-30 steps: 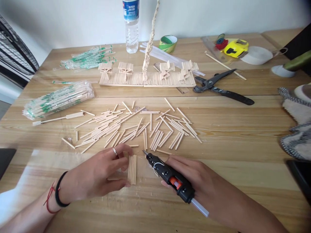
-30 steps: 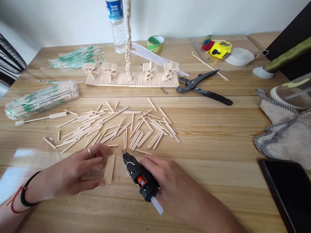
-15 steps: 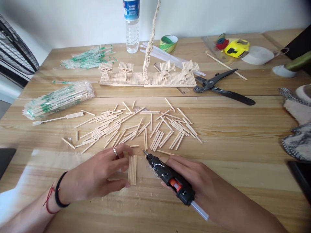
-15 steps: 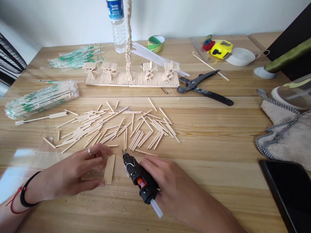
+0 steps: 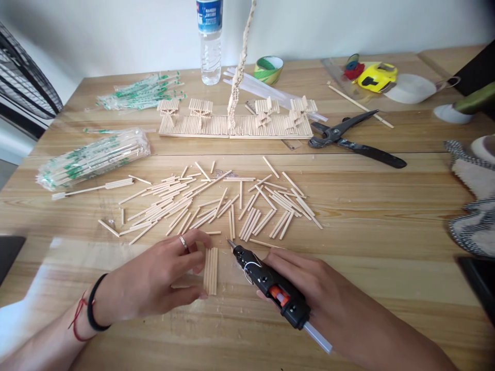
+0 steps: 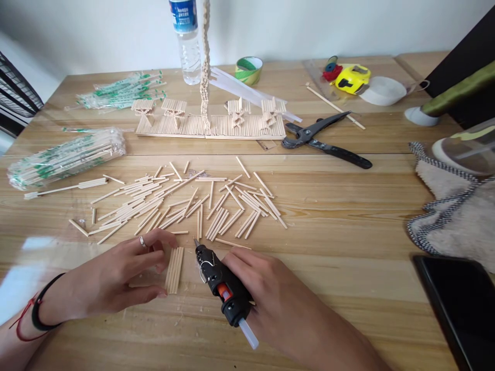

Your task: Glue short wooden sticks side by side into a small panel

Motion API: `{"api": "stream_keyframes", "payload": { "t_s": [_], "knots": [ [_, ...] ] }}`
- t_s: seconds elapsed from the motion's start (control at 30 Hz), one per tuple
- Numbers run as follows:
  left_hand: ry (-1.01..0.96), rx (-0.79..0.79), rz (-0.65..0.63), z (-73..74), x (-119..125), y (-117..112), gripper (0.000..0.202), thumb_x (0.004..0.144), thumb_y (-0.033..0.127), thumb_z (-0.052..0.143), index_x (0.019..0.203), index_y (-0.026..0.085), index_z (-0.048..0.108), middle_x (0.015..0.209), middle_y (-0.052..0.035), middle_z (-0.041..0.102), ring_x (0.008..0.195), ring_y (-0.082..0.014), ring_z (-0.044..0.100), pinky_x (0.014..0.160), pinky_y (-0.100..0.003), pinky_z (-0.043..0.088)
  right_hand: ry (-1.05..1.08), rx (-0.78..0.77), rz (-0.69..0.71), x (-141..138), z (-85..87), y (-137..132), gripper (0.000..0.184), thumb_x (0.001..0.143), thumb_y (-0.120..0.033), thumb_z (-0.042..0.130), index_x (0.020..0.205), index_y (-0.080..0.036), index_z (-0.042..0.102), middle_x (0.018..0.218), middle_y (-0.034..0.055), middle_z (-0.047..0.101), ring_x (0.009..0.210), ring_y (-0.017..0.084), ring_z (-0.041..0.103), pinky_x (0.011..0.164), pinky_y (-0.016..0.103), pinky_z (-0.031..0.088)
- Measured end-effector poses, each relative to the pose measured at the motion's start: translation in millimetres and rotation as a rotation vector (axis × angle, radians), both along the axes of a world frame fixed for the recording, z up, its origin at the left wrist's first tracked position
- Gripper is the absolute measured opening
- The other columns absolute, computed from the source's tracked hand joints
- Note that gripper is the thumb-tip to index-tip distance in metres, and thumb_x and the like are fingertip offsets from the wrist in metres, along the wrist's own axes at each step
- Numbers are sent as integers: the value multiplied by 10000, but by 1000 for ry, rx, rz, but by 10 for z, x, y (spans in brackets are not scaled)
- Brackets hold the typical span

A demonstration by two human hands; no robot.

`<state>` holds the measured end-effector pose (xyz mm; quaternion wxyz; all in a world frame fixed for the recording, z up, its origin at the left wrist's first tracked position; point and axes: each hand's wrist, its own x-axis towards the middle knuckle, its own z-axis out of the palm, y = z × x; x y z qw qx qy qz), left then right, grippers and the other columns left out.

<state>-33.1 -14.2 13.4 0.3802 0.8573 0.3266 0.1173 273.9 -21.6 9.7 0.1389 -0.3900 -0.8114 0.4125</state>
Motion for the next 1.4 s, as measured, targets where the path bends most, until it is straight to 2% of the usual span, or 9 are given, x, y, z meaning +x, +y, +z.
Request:
{"api": "stream_keyframes", "payload": {
  "t_s": [0.23, 0.4, 0.67, 0.8, 0.87, 0.97, 1.1, 1.27, 1.4],
  "knots": [
    [-9, -12, -7, -6, -4, -1, 206, 1004, 158, 681, 1184, 245, 633, 1280, -82, 647, 1140, -241, 697, 975, -322, 596, -39, 23, 10, 14, -19, -30, 347, 827, 0, 539, 1021, -230, 711, 1004, 68, 817, 951, 261, 794, 820, 346, 658],
    [19, -27, -1, -16, -22, -8, 134, 1010, 172, 680, 1125, 224, 635, 1306, -100, 637, 1121, -241, 701, 977, -334, 599, -27, 56, -4, 1, 2, -23, 428, 814, 18, 534, 1102, -235, 726, 1066, 69, 836, 961, 251, 808, 820, 326, 665],
    [15, -49, -3, 8, -12, -3, 181, 1003, 148, 679, 1155, 234, 631, 1312, -86, 630, 1143, -229, 705, 993, -311, 596, -50, 84, -5, -1, -21, -34, 448, 743, 34, 536, 1019, -255, 735, 966, 46, 826, 853, 246, 796, 751, 320, 661],
    [5, -42, -5, -13, -19, -13, 236, 1012, 161, 676, 1215, 258, 607, 1301, -75, 618, 1138, -228, 701, 983, -320, 587, -38, 82, -5, -11, 8, -34, 437, 763, 23, 534, 1024, -255, 746, 970, 53, 823, 866, 257, 795, 766, 335, 664],
    [0, -41, -7, -22, -20, -15, 201, 1013, 161, 672, 1178, 252, 602, 1307, -81, 613, 1156, -234, 693, 995, -332, 582, -24, 81, -5, -16, 19, -31, 445, 766, 25, 531, 1037, -257, 744, 997, 57, 824, 916, 261, 797, 806, 338, 669],
    [-6, -36, -4, -27, -16, -15, 170, 1007, 144, 664, 1129, 239, 595, 1306, -86, 613, 1173, -235, 687, 1002, -333, 579, -36, 82, -3, -18, 17, -28, 407, 766, 20, 535, 990, -257, 735, 966, 57, 817, 903, 262, 792, 788, 341, 668],
    [7, -19, 0, -21, -10, -15, 138, 1015, 135, 655, 1065, 224, 562, 1308, -91, 605, 1180, -230, 684, 997, -325, 573, -43, 108, 9, -17, 1, -35, 346, 835, -8, 529, 1011, -219, 738, 997, 93, 819, 949, 273, 799, 839, 361, 670],
    [23, -19, -17, -5, -13, -19, 130, 1034, 144, 652, 1091, 220, 564, 1311, -91, 601, 1202, -228, 675, 1013, -322, 566, -62, 147, 6, -3, -11, -67, 300, 829, -18, 532, 900, -236, 726, 875, 74, 800, 787, 266, 779, 681, 349, 656],
    [41, -31, -25, -18, -18, -21, 102, 1057, 168, 634, 1109, 215, 559, 1345, -102, 591, 1251, -238, 661, 1040, -339, 550, -36, 167, -1, -3, -11, -73, 327, 817, -15, 523, 946, -242, 720, 914, 70, 810, 822, 260, 790, 722, 339, 668]
  ]
}}
